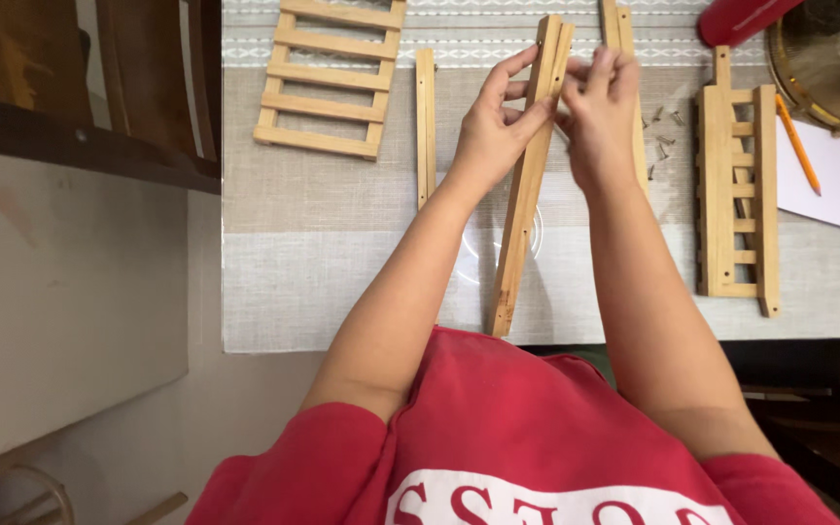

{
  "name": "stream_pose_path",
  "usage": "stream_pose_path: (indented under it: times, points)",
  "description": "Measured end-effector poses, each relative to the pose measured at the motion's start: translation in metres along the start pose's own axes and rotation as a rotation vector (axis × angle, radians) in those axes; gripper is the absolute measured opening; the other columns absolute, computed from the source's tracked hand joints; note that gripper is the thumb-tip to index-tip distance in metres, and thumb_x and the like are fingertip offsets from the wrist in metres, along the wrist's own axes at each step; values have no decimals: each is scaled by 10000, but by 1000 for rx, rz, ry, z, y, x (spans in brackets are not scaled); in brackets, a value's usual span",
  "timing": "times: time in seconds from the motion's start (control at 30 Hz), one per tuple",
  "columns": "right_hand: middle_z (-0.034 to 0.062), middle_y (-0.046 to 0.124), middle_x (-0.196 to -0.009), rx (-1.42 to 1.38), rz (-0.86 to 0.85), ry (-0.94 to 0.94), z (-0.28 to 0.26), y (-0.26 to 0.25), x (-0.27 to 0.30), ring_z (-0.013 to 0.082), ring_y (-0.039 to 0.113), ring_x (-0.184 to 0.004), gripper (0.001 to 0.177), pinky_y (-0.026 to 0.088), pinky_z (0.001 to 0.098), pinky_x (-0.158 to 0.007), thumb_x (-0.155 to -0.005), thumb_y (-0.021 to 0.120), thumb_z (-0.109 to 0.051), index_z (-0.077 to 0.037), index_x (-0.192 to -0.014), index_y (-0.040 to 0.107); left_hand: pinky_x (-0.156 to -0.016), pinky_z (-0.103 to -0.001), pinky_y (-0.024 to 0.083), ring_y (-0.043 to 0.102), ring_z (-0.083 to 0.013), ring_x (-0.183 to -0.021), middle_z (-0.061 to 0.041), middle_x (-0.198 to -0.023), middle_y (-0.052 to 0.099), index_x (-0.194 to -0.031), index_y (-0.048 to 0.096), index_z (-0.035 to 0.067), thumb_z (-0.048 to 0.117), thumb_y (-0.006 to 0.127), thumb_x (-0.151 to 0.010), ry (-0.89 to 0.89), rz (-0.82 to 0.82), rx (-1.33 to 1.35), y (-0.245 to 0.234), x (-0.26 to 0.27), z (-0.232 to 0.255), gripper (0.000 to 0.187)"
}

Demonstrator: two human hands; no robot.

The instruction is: The person assembles a small wooden rack by joining two long side pieces with a slatted frame using screws and a screwdriver. They align the parts, insert screws, and tighten them to secure the structure.

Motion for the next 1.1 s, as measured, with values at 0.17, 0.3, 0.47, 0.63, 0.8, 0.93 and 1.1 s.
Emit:
stream_pose_path:
  times: [0.17,0.3,0.47,0.63,0.8,0.93,1.1]
  points:
    - [85,660,-1025,43,71,-192,-30,4,-14,153,623,-831,250,551,256,-686,-1124,553,-259,-93,-1232,401,-754,-275,651,786,-130,-841,-92,-1204,750,-1525,433,226,154,756,-949,-14,-23,-112,2,1,23,664]
    - [105,674,-1086,244,70,-409,-42,14,-7,136,700,-1009,223,599,255,-759,-1171,587,-179,-38,-1243,430,-715,-286,646,795,-140,-812,-98,-1159,758,-1525,403,247,143,802,-901,-10,-41,-162,-1,-6,27,747]
    - [118,722,-1119,373,78,-431,-38,17,-2,131,723,-1005,195,608,241,-751,-1162,578,-174,-31,-1221,459,-648,-302,666,792,-164,-794,-131,-1116,718,-1502,311,190,50,731,-834,-31,-110,20,1,-16,8,802]
    - [90,686,-1174,33,-50,-127,-17,4,-15,160,684,-1082,253,588,243,-720,-1106,591,-212,-33,-1265,512,-617,-282,632,767,-155,-764,-136,-1107,728,-1472,377,133,147,773,-912,-86,-61,-75,-1,-16,-6,686]
    - [92,676,-1187,-113,-78,54,-3,-11,-24,181,651,-1128,318,577,237,-739,-1093,639,-216,-7,-1325,579,-630,-259,603,744,-141,-745,-137,-1101,743,-1480,408,140,168,787,-908,-68,-73,-126,1,-16,-1,687]
    - [78,677,-1179,-86,-108,80,-4,-12,-29,162,658,-1105,309,574,226,-700,-1068,657,-201,-6,-1304,611,-649,-249,627,765,-124,-765,-131,-1105,730,-1487,401,149,156,766,-911,-70,-90,-74,4,-18,2,683]
    - [85,695,-1169,-97,-150,94,-8,-13,-36,133,687,-1005,301,561,225,-665,-1070,667,-182,2,-1304,621,-640,-250,609,749,-132,-736,-121,-1112,735,-1493,417,152,152,766,-912,-77,-101,-114,4,-22,-2,677]
Point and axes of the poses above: each hand's wrist, its own x-axis away from the middle knuckle, its own y-axis out of the palm, z = x × y, the point moved 5 cm from there along -x, towards the middle knuckle
